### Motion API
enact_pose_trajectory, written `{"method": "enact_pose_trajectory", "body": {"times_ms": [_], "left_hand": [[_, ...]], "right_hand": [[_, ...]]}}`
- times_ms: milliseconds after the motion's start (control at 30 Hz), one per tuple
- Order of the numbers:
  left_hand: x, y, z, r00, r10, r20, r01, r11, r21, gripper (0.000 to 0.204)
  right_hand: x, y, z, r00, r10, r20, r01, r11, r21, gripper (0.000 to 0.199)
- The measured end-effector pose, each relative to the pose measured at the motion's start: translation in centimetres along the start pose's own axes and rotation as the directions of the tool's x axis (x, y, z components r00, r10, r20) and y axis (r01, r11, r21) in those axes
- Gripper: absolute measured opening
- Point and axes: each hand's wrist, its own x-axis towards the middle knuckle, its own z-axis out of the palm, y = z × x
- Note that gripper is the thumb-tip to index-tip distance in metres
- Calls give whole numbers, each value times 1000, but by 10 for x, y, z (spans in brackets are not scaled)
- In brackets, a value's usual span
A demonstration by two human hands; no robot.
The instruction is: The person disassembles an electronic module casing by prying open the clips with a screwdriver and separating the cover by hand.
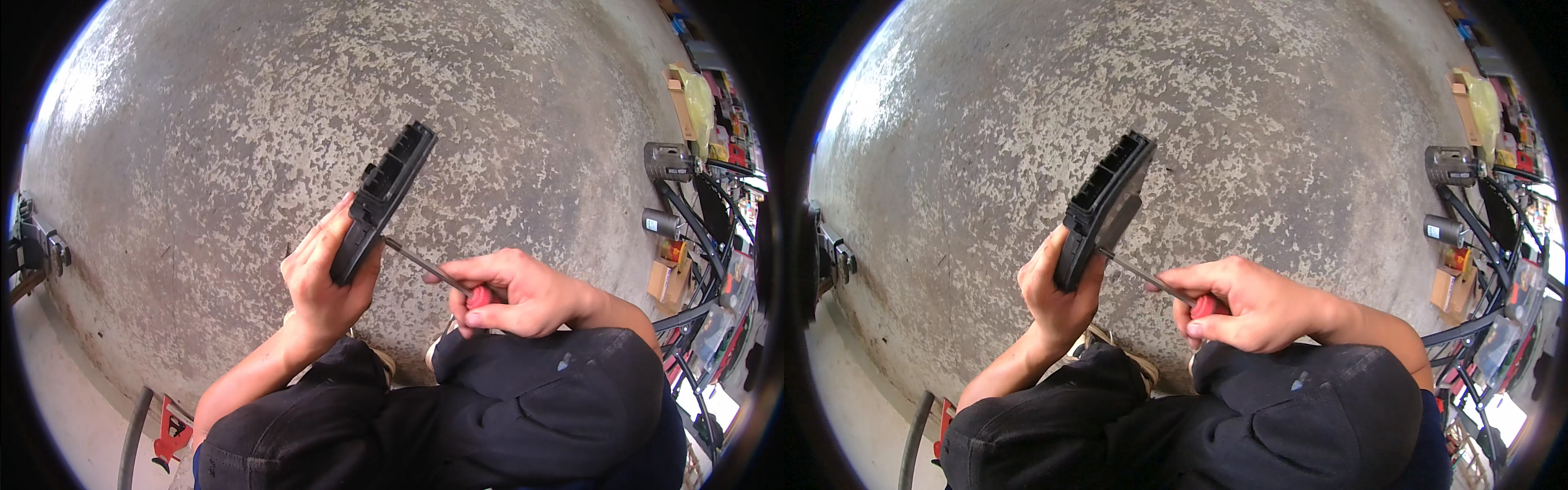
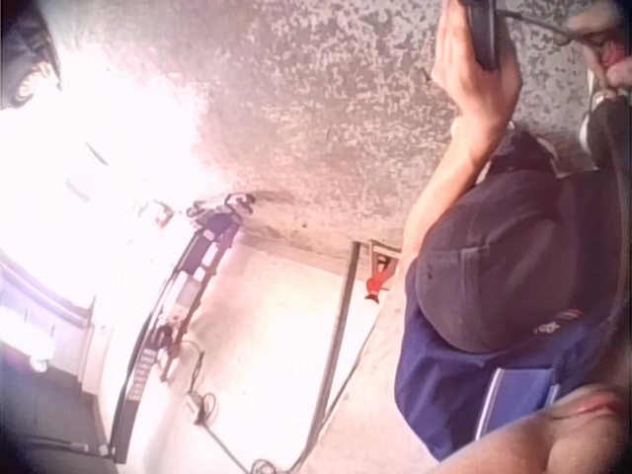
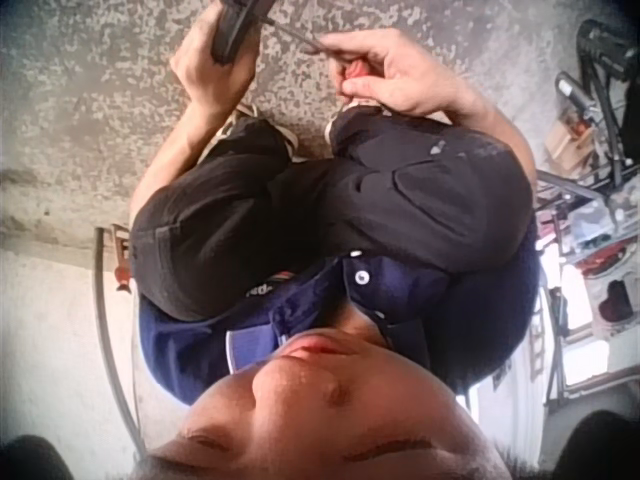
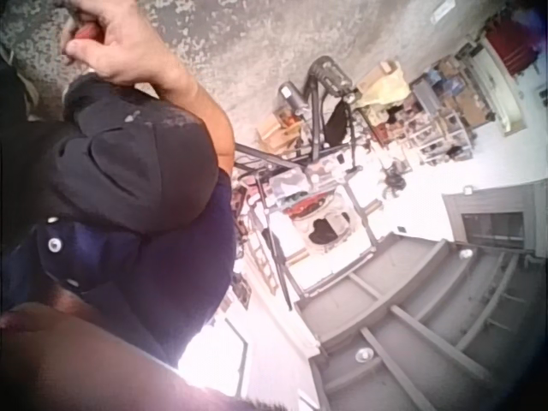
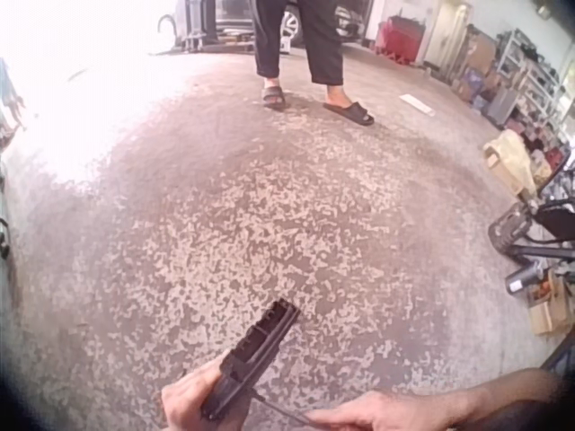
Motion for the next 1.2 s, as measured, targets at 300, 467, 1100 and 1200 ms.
{"method": "enact_pose_trajectory", "body": {"times_ms": [300,467,1100,1200], "left_hand": [[-2,-3,5,996,-80,-35,84,986,147,41],[7,3,8,997,-57,60,44,981,189,41],[8,-4,15,995,-97,33,94,993,75,40],[10,-10,14,990,-139,-37,144,973,180,38]], "right_hand": [[12,9,8,951,-271,-147,110,744,-659,60],[4,21,0,990,64,-122,-80,989,-126,53],[-25,31,-7,971,87,-221,-113,987,-110,25],[-13,23,-8,839,-271,-471,-182,675,-715,25]]}}
